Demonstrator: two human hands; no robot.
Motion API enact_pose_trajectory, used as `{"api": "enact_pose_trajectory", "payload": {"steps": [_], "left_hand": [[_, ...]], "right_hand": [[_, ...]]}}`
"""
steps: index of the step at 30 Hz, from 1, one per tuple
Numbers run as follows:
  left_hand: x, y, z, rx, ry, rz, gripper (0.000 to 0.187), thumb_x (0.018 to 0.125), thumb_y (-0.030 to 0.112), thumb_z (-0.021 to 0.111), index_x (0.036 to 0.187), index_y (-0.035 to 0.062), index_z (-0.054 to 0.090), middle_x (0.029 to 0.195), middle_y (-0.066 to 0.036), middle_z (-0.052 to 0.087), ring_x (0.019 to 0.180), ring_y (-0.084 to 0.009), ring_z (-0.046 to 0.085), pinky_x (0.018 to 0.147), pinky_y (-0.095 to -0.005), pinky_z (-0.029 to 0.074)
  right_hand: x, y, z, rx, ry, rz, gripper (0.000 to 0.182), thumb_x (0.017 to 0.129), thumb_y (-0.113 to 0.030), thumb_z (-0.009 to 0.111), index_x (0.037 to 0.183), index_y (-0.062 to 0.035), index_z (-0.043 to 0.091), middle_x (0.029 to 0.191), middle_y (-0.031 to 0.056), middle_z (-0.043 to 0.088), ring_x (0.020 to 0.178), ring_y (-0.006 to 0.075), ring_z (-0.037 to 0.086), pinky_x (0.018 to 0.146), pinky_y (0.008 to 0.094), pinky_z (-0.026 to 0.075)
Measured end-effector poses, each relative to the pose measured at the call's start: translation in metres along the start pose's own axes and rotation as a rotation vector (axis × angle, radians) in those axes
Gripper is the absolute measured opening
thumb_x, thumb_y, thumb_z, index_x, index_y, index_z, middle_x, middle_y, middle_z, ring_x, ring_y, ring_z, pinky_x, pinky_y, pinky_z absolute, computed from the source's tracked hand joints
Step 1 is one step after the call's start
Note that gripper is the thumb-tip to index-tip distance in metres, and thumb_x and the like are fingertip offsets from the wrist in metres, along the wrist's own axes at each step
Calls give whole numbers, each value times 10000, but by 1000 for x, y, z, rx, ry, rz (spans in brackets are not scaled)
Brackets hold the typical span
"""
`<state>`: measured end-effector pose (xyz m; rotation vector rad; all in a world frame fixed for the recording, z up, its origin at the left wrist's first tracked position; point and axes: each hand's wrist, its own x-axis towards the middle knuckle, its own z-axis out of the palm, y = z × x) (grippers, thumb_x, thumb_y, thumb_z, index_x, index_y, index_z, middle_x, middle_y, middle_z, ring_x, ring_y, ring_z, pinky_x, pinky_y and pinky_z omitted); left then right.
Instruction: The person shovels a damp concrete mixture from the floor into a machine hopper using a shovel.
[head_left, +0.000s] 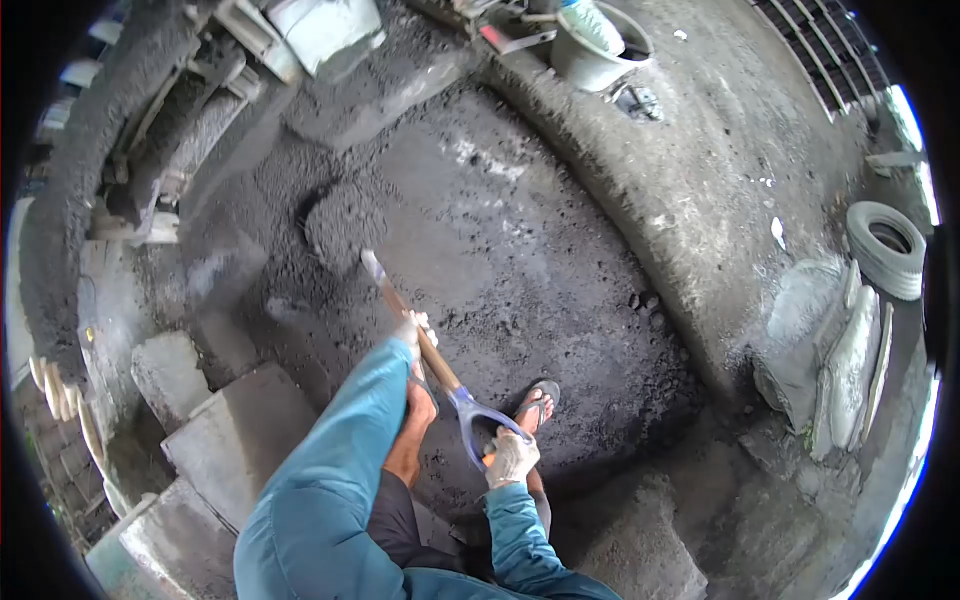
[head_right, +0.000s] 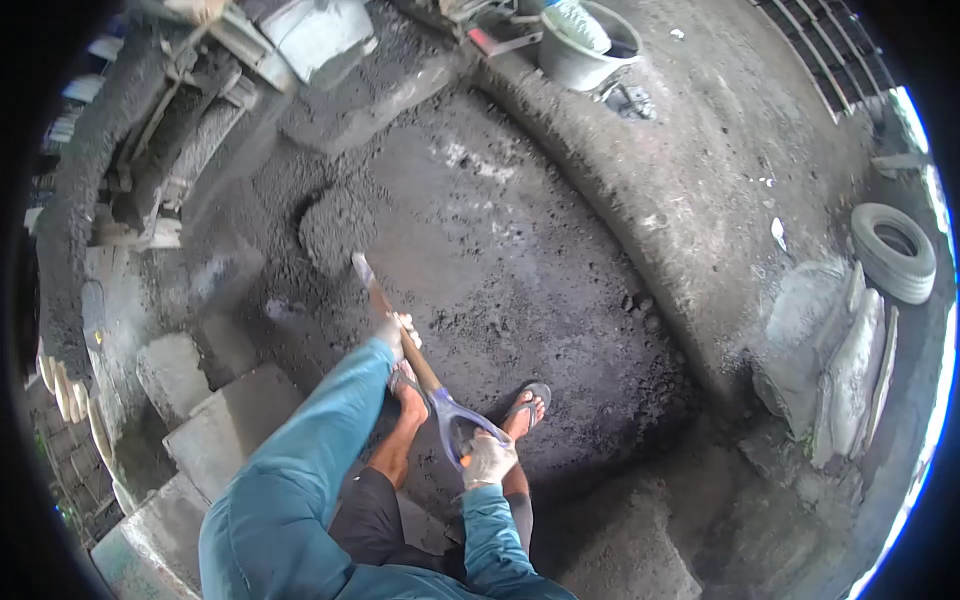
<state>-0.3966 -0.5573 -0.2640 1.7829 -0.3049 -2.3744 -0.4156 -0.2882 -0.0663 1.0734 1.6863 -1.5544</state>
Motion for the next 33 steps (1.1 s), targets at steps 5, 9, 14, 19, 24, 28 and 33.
{"api": "enact_pose_trajectory", "payload": {"steps": [5,9,14,19,24,28,33], "left_hand": [[-34,-90,19,-96,72,-111,395,1024,476,420,738,205,446,596,11,422,432,-206,387,405,-394,357],[-124,-156,40,-189,104,-156,273,1048,388,412,872,198,498,670,9,504,524,-184,474,453,-389,420],[-234,-231,63,-19,83,-363,377,1029,486,400,862,165,507,765,-58,468,648,-283,508,608,-506,460],[-303,-269,110,-142,-97,-304,68,935,265,607,937,205,575,816,-48,551,678,-264,542,625,-511,469],[-280,-292,110,-168,-206,34,65,914,253,669,931,211,623,848,-2,642,722,-158,582,600,-418,487],[-505,-73,199,-385,-339,156,323,901,333,662,723,158,457,600,-38,467,499,-262,491,517,-437,453],[-490,-78,202,-75,-403,241,258,937,282,632,798,106,504,661,-59,521,600,-250,547,646,-454,509]], "right_hand": [[-1,-24,-102,147,69,-143,74,820,-7,674,887,-11,643,698,58,613,510,183,574,446,326,459],[-45,-55,-209,9,53,-117,75,808,-33,669,875,-28,636,712,90,618,554,208,588,429,342,473],[-88,-99,-320,-350,15,-66,105,842,-135,669,909,-60,637,691,76,596,528,207,573,421,349,469],[-101,-140,-304,-439,1,-99,120,861,-179,653,913,-72,636,703,71,602,528,202,573,431,349,470],[-101,-175,-350,-377,-124,-154,145,881,-224,637,918,-84,635,716,65,607,528,196,572,441,349,471],[-99,-203,-329,-110,-416,-259,169,896,-260,624,921,-94,634,726,60,612,528,192,572,449,350,472],[-104,-240,-318,-84,-289,-180,85,822,-128,547,866,-64,583,574,98,547,443,242,555,441,386,509]]}}
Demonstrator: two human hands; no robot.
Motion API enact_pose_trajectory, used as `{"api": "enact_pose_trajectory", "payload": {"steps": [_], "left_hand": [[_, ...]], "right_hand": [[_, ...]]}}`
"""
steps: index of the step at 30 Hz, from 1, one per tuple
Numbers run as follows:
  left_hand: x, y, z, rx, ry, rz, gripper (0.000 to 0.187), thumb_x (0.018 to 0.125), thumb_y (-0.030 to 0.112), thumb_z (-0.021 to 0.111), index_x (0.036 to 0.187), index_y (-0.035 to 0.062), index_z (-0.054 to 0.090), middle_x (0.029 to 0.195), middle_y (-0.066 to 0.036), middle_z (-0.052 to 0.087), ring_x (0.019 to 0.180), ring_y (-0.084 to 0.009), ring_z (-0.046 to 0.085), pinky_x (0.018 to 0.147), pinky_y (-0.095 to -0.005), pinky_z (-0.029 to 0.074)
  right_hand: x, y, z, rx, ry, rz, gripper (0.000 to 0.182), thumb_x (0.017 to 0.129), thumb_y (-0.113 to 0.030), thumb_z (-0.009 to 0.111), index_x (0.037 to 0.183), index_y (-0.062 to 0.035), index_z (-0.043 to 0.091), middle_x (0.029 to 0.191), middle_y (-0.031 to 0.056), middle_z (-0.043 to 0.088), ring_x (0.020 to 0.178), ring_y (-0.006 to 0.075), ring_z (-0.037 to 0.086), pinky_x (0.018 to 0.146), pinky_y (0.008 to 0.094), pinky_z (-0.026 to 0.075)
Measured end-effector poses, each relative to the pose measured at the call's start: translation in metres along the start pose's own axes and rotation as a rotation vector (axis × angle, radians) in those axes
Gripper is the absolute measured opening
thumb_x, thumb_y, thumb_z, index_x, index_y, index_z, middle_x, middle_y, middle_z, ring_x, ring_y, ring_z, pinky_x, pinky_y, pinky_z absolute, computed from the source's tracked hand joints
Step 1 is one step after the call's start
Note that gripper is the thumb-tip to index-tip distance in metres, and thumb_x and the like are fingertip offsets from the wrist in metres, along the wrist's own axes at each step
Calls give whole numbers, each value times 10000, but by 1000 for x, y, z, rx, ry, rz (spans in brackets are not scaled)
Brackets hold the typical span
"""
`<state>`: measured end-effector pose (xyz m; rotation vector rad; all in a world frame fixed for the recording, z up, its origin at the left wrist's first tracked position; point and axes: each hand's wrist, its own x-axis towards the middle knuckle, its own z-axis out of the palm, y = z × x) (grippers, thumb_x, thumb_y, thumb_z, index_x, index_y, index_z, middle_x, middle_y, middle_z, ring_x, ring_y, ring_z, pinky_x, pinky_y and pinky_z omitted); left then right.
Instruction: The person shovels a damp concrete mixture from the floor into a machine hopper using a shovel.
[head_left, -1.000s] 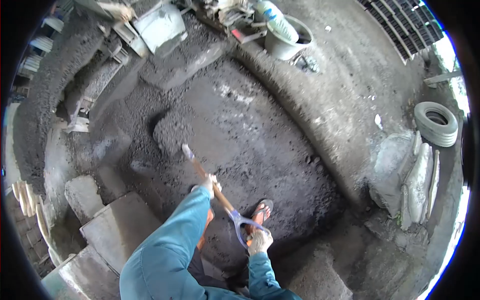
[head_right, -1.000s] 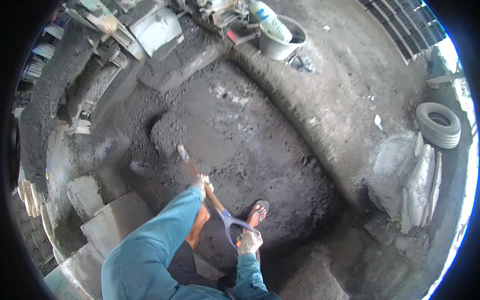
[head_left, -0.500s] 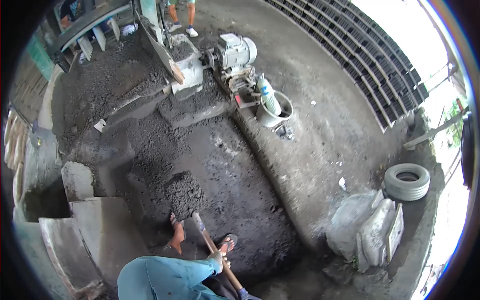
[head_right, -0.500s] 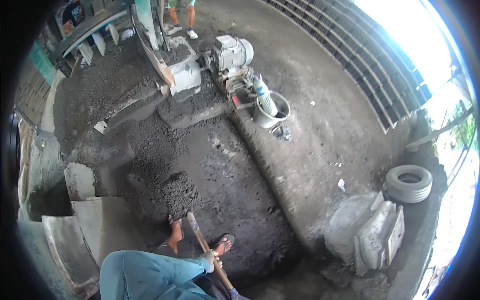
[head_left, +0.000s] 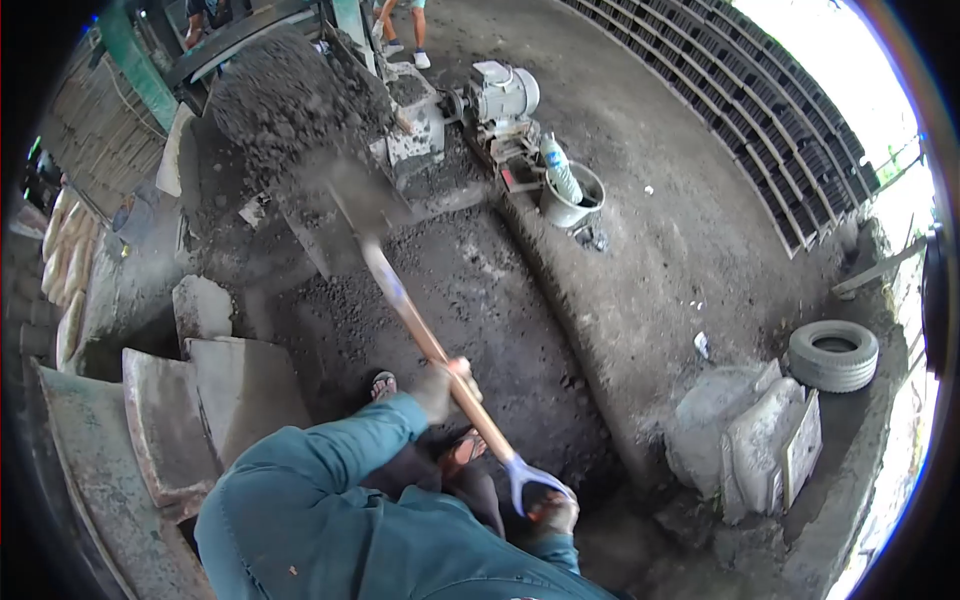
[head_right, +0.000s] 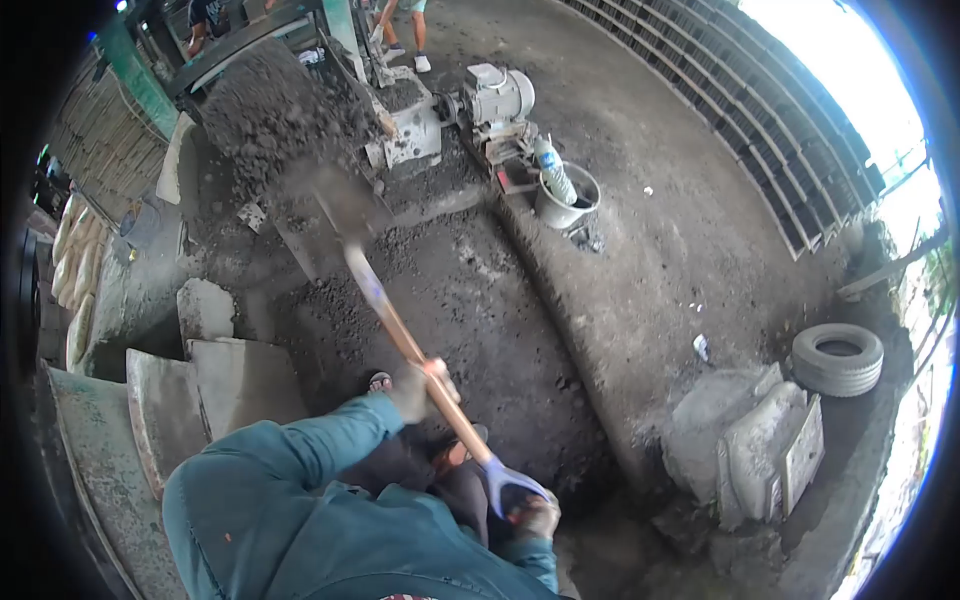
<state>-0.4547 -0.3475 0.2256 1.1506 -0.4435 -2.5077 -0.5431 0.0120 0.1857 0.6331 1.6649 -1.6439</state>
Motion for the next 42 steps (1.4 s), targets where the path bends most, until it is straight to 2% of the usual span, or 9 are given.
{"api": "enact_pose_trajectory", "payload": {"steps": [4,10,12,14,20,26,31,38,42], "left_hand": [[47,-137,-69,-298,207,-400,228,972,273,587,823,119,507,702,-46,513,638,-255,529,677,-458,505],[167,-206,-177,-225,129,-575,341,933,354,592,730,87,533,757,-162,615,742,-326,625,755,-499,544],[184,-186,-176,-251,156,-504,157,978,238,570,892,143,479,663,-67,526,544,-267,535,528,-501,466],[219,-148,-173,-136,318,-439,161,981,254,564,910,146,468,663,-78,524,541,-286,540,507,-520,468],[313,7,-225,-65,147,-310,161,989,272,538,902,168,451,615,-73,492,545,-300,547,523,-530,469],[306,56,-266,-36,319,-236,171,959,229,583,891,114,477,639,-74,511,532,-281,539,561,-519,502],[342,99,-289,-88,308,-354,241,987,362,578,950,145,483,686,-49,517,564,-266,541,564,-476,499],[272,200,-331,93,237,-69,430,994,549,517,1098,134,553,946,-35,603,881,-230,609,835,-421,525],[224,144,-527,261,192,-295,387,1015,524,478,1115,163,572,942,-67,633,866,-294,640,782,-478,564]], "right_hand": [[0,55,-119,62,-3,146,161,807,-135,561,886,-5,612,598,140,581,471,292,579,453,432,532],[-1,74,64,256,34,133,117,825,-95,600,884,2,627,684,106,605,556,246,602,541,364,527],[38,105,115,126,101,-178,54,839,-45,635,883,-14,642,742,26,611,666,150,605,633,292,507],[58,90,175,45,49,2,135,873,-133,584,778,-46,622,706,65,615,599,216,598,578,348,502],[145,116,318,-824,-170,-894,280,967,-237,608,814,-18,689,726,79,675,686,215,664,651,397,519],[132,132,371,-1319,-232,-673,249,973,-219,532,970,-58,720,949,76,741,849,222,712,785,359,544],[127,113,438,-360,-308,-9,297,999,-203,502,913,-34,730,807,108,734,722,253,715,700,361,554],[176,159,623,81,-226,-145,69,829,-10,634,777,-26,676,692,-32,580,600,106,520,543,308,420],[272,268,563,85,-202,170,18,852,-61,665,864,-61,652,758,31,603,656,177,586,598,336,489]]}}
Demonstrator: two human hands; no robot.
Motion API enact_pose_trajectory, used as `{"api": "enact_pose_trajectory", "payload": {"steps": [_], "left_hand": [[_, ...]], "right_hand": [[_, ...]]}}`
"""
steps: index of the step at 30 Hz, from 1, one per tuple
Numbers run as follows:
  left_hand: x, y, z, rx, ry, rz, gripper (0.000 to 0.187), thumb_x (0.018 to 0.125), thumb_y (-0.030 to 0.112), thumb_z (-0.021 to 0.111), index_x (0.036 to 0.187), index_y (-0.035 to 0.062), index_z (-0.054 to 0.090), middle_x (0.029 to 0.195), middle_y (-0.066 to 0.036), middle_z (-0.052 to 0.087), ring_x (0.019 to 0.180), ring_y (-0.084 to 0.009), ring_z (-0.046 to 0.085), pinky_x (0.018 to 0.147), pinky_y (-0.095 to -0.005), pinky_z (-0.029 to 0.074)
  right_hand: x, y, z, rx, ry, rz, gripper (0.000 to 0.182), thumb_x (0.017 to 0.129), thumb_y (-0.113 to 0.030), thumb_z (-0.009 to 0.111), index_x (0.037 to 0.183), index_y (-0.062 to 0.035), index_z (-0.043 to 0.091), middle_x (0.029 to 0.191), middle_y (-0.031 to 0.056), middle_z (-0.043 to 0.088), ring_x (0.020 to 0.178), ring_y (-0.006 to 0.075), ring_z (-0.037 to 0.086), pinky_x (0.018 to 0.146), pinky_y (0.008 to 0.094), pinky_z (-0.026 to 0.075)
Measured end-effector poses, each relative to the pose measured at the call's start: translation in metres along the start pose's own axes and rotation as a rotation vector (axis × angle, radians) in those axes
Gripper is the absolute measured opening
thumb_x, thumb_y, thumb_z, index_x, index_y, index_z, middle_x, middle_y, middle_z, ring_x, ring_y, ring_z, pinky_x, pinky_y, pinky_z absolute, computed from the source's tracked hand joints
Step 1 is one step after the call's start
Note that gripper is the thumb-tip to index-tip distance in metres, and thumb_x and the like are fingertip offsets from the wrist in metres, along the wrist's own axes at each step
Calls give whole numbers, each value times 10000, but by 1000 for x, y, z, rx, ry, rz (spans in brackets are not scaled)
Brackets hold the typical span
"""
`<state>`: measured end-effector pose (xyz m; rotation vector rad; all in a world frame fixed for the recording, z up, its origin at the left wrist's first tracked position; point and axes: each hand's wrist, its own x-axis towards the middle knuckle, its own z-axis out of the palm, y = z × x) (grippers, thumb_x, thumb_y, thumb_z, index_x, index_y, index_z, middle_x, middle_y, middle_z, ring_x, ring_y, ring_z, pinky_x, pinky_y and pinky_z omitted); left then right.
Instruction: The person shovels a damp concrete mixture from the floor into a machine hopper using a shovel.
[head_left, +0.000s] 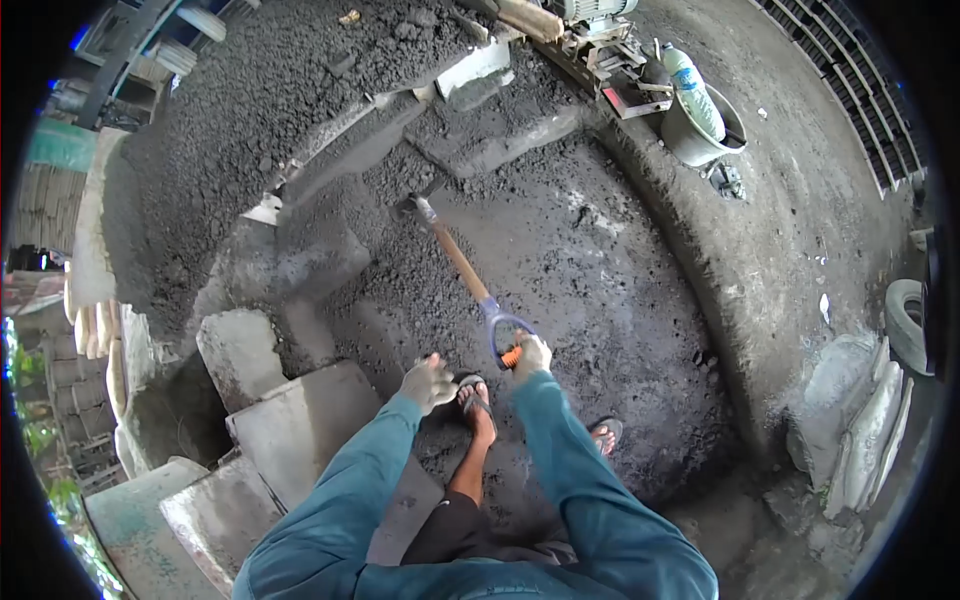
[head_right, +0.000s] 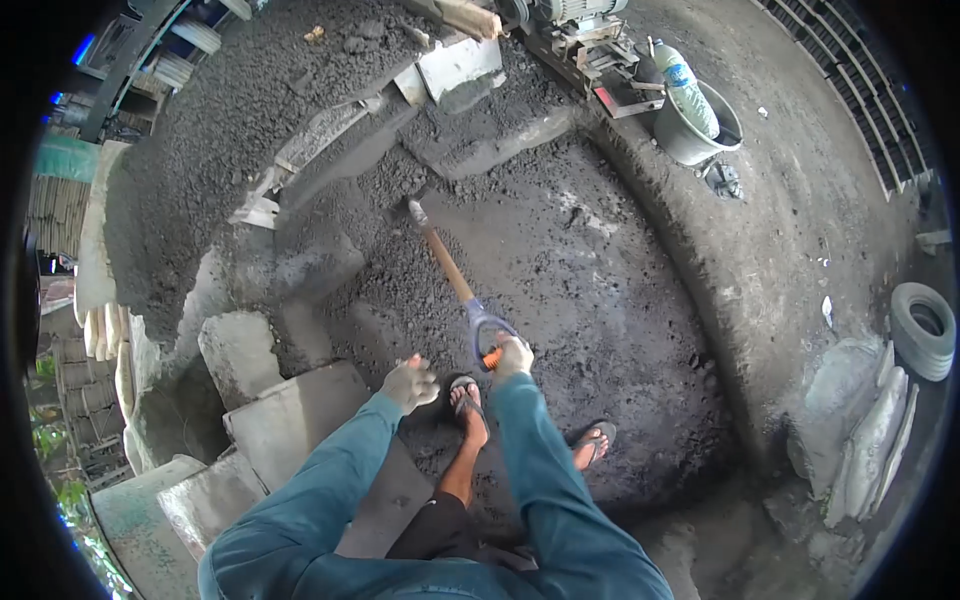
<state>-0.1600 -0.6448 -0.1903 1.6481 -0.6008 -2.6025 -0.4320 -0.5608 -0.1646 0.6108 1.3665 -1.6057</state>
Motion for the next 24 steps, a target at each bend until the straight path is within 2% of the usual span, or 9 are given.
{"api": "enact_pose_trajectory", "payload": {"steps": [2,5,10,12,15,18,19,21,24], "left_hand": [[-51,-11,1,-155,239,-153,399,1002,534,500,1128,161,562,950,-88,633,797,-315,657,703,-497,583],[-79,-29,16,-11,369,-212,458,986,554,521,1166,134,556,975,-98,631,762,-315,664,691,-515,586],[-16,-15,111,-198,59,-229,528,957,622,525,1044,107,601,843,-101,648,744,-293,655,667,-486,546],[54,-11,137,-270,61,-55,497,959,621,510,839,140,533,681,-69,564,570,-269,573,532,-444,483],[79,5,209,-438,108,17,437,962,560,542,778,166,504,623,-62,522,496,-255,536,461,-438,441],[148,-93,204,-268,90,17,375,943,558,586,854,198,532,641,-28,536,491,-242,521,469,-441,451],[125,-114,229,-390,139,-111,419,963,594,528,799,209,509,619,21,516,459,-219,492,454,-421,440],[67,-168,281,-372,179,-201,491,992,622,428,706,228,486,606,53,501,482,-183,468,455,-413,437],[-6,-254,333,-455,109,-222,211,955,280,566,781,196,482,641,-12,488,535,-236,508,505,-486,464]], "right_hand": [[20,14,-46,-2,-48,223,67,930,-94,599,953,-34,579,806,81,603,662,246,615,622,398,553],[4,7,-72,9,-59,184,109,945,-106,596,1011,-24,568,854,96,614,748,263,638,699,421,571],[-113,-17,-97,194,-360,143,138,945,-147,633,1014,-42,575,928,101,619,847,251,638,763,412,561],[-133,-7,-129,204,-344,203,149,928,-154,640,1020,-58,575,892,90,601,803,260,630,746,410,559],[-213,-49,-124,241,269,27,154,881,-137,684,970,-18,644,873,61,652,725,201,651,639,339,548],[-225,-53,-230,54,199,-91,83,833,-62,696,884,-10,656,825,61,648,741,186,646,578,336,532],[-226,-39,-286,286,248,-119,71,875,-66,577,859,-18,625,811,81,613,735,226,621,601,363,504],[-296,-73,-312,209,478,-159,39,848,-84,635,886,-78,635,820,69,604,681,219,574,557,359,477],[-384,-100,-422,-170,598,-142,117,819,-131,668,918,-70,652,842,83,630,741,245,620,594,457,518]]}}
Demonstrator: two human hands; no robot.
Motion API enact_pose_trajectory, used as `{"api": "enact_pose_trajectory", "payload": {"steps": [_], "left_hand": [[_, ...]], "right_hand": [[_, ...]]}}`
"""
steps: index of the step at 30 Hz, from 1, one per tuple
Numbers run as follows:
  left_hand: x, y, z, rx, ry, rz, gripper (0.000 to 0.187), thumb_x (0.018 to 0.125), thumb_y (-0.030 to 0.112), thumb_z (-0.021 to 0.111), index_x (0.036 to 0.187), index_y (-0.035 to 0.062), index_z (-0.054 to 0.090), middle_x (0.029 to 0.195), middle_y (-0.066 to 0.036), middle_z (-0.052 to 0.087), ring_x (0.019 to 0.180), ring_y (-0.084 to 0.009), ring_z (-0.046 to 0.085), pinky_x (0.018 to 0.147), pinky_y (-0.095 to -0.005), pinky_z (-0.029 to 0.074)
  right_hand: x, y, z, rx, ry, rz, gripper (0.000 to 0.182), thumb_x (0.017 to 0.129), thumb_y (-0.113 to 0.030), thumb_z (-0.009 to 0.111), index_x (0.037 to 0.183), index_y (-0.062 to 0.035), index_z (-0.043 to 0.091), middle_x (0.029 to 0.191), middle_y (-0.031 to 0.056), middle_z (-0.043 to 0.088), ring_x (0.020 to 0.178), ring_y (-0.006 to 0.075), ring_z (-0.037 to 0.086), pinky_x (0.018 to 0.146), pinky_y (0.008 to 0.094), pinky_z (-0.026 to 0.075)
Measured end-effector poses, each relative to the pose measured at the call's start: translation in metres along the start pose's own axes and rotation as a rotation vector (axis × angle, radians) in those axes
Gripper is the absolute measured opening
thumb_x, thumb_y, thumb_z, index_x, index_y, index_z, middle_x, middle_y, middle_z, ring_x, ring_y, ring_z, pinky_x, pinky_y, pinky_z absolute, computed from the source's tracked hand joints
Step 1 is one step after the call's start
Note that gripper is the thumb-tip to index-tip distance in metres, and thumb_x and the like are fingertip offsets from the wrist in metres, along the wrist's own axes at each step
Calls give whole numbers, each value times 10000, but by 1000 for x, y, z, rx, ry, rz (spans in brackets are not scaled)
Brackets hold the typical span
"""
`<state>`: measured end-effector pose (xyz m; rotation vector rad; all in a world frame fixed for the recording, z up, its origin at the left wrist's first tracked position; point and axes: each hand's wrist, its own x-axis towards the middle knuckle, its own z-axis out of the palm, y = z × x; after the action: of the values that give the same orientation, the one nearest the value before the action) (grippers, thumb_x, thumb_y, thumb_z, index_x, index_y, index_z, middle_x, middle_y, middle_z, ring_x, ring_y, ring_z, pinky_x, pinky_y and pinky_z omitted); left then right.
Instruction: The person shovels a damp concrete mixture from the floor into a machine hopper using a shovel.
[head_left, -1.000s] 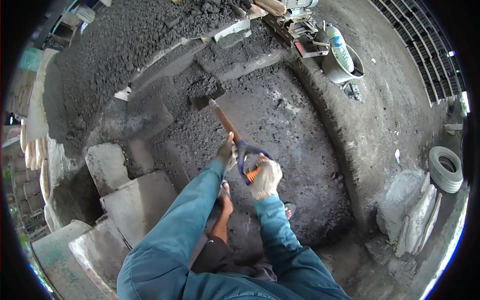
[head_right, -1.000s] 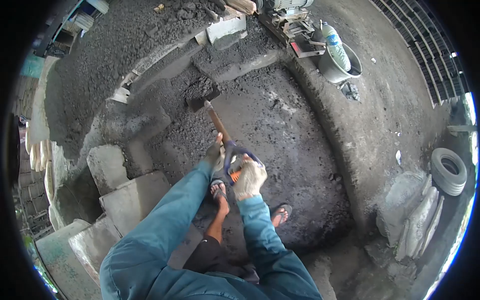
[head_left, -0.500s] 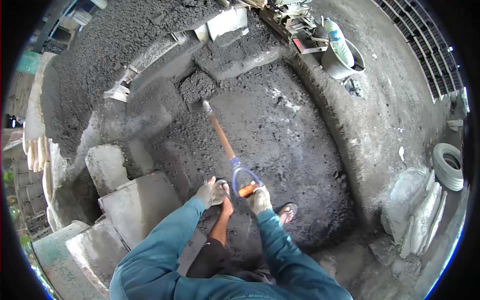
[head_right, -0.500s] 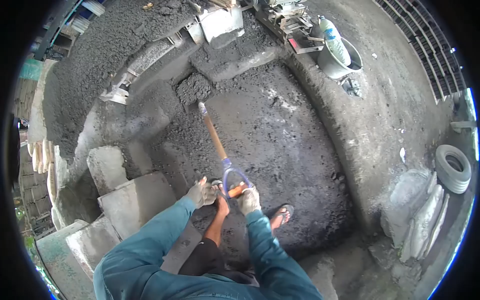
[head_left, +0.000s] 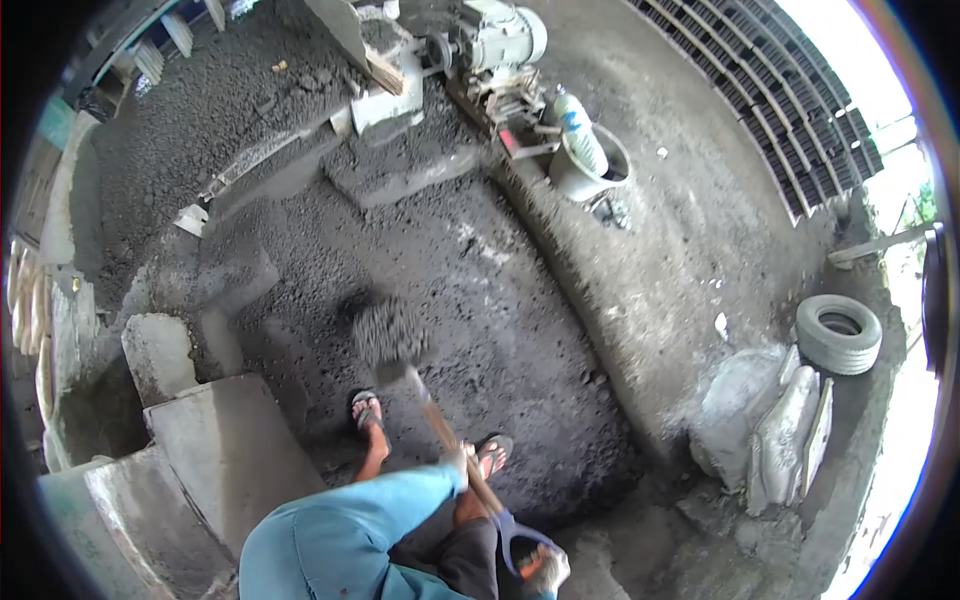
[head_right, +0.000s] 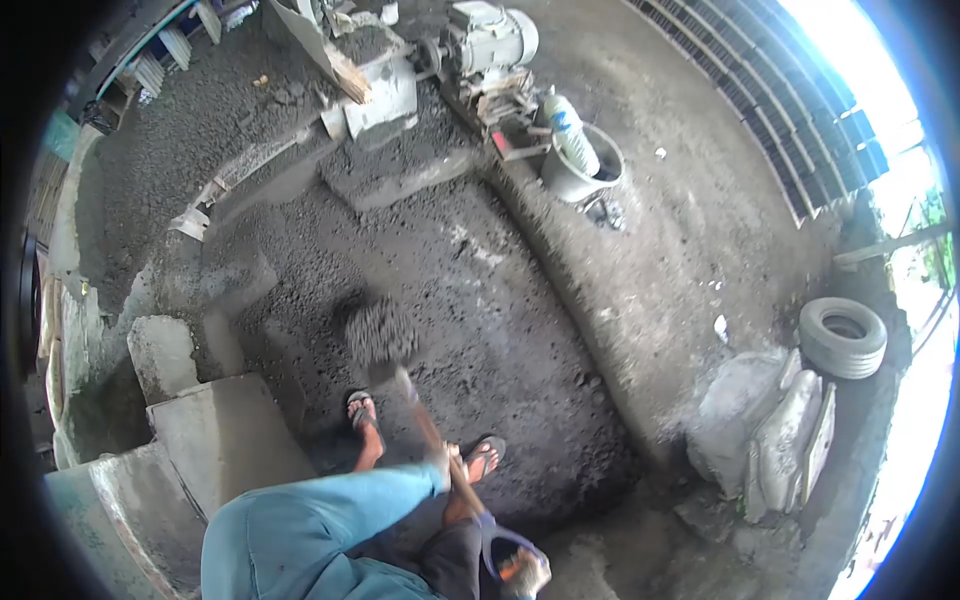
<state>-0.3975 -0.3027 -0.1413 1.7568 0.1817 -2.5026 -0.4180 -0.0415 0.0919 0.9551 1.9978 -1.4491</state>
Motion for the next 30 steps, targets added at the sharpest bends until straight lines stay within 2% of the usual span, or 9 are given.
{"api": "enact_pose_trajectory", "payload": {"steps": [5,8,10,11,12,16,20,22,30], "left_hand": [[-93,-111,21,66,103,-268,238,936,275,577,1072,136,442,867,-98,474,714,-349,577,694,-566,483],[-108,-123,29,-100,42,-175,113,950,219,563,1045,213,502,758,-27,450,660,-251,526,599,-477,487],[-137,-84,48,-72,-234,81,167,941,310,627,1032,174,591,827,6,571,661,-176,526,622,-447,515],[-145,-59,50,-374,-254,-93,188,936,319,631,932,141,573,817,-34,586,673,-214,541,634,-467,507],[-285,-8,107,-251,-227,104,243,951,287,582,809,111,494,746,-70,559,665,-272,556,667,-483,502],[-277,57,97,-15,-367,464,205,908,221,628,779,138,492,741,-57,511,719,-241,544,732,-467,487],[-212,-21,67,-142,-613,16,210,982,289,513,910,95,547,872,-77,569,891,-283,590,883,-464,464],[-178,-70,56,-202,-335,-20,220,948,229,583,775,134,486,761,-66,528,654,-275,528,650,-461,470],[-49,-121,-60,9,193,-348,170,940,279,614,867,169,507,651,-65,513,488,-310,518,479,-526,448]], "right_hand": [[14,-35,-14,-259,-44,-55,111,818,-113,638,907,-51,657,818,86,642,711,238,632,577,422,519],[26,-53,-21,-274,-167,-85,113,817,-103,619,900,-39,660,804,87,649,693,234,638,567,401,520],[35,-63,-53,-244,-261,-99,116,817,-96,607,896,-31,663,795,88,654,681,231,643,560,387,520],[42,-65,-65,-223,-328,-116,119,816,-92,601,894,-27,664,790,89,656,675,230,645,557,380,520],[44,-66,-61,-209,-398,-130,122,816,-89,595,892,-24,665,785,89,659,669,229,647,553,373,521],[14,-108,-2,-101,-637,-245,103,819,-73,529,792,-39,623,651,79,610,489,196,569,435,337,441],[46,-85,-85,101,-344,-157,102,761,-41,590,853,-23,630,779,68,654,638,180,629,567,304,501],[32,-74,-136,-165,-147,-233,188,728,-80,601,898,-19,653,816,30,640,730,147,577,705,289,464],[-55,22,-87,-366,295,-209,175,752,45,589,921,28,626,822,115,667,715,224,664,682,352,557]]}}
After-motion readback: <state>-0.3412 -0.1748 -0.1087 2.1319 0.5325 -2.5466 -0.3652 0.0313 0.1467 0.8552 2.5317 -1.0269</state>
